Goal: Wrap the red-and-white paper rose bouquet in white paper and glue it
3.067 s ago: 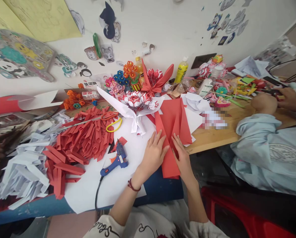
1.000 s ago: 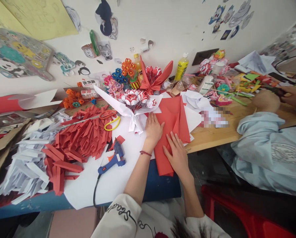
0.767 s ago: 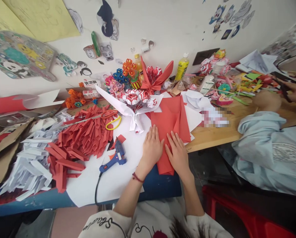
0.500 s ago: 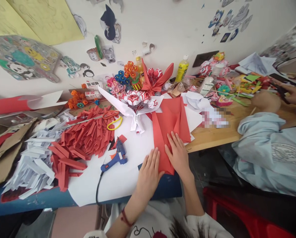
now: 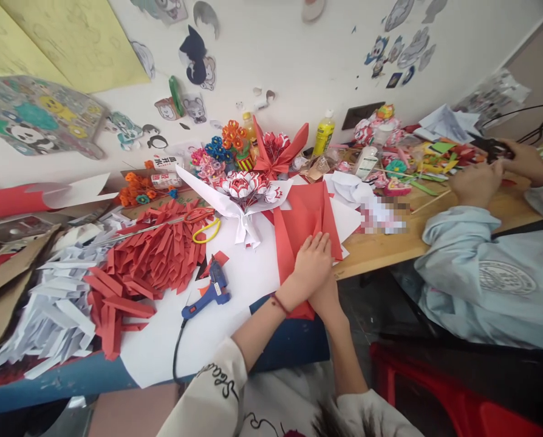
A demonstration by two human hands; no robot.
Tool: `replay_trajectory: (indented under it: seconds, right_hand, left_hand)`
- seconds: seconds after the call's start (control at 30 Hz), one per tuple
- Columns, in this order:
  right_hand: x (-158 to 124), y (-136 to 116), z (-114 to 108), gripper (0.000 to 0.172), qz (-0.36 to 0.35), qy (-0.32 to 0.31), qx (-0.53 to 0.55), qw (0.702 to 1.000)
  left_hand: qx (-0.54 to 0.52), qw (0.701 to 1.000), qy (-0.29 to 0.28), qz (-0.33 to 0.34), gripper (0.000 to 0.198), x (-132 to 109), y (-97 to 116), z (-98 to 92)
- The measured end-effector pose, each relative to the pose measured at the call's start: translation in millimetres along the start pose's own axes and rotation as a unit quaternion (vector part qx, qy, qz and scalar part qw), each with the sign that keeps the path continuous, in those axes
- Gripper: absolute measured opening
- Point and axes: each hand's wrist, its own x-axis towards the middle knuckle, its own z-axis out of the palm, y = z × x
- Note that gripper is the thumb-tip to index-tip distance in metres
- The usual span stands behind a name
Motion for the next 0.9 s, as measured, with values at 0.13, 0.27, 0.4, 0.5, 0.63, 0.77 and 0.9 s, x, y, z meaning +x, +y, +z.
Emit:
replay_trajectory:
  seconds: [0.13, 0.27, 0.4, 0.5, 0.63, 0.77, 0.9]
  right_hand:
    - [-12, 1, -11, 0.048, -0.057, -0.061, -0.079, 0.993]
    - [-23, -5, -22, 0.05, -0.08, -0.08, -0.145, 0.983]
    - [-18, -9, -26, 0.049, -0.078, -0.099, -0.144, 0.982]
    - [-16, -10, -27, 0.046, -0.084, -0.103, -0.139, 0.981]
    - [-17, -9, -25, 0.047, -0.075, -0.101, -0.137, 0.982]
    - [-20, -12, -21, 0.049, -0.056, -0.098, -0.148, 0.983]
    - [-33, -21, -20, 0.051, -0.028, -0.085, -0.147, 0.985]
  left_hand:
    - [0.009, 0.999, -0.017, -0.041, 0.051, 28, -7, 21.3]
    - [0.012, 0.996, -0.014, -0.082, 0.057, 42, -9, 32.2]
    - [0.009, 0.994, -0.009, -0.104, 0.061, 63, -15, 40.4]
    - [0.007, 0.994, 0.001, -0.105, 0.062, 79, -23, 44.6]
    - [0.003, 0.997, 0.011, -0.078, 0.062, 87, -33, 48.6]
    - [0.001, 0.998, 0.017, -0.054, 0.062, 85, -41, 52.3]
    - [-0.001, 0.999, 0.026, -0.039, 0.064, 83, -45, 54.4]
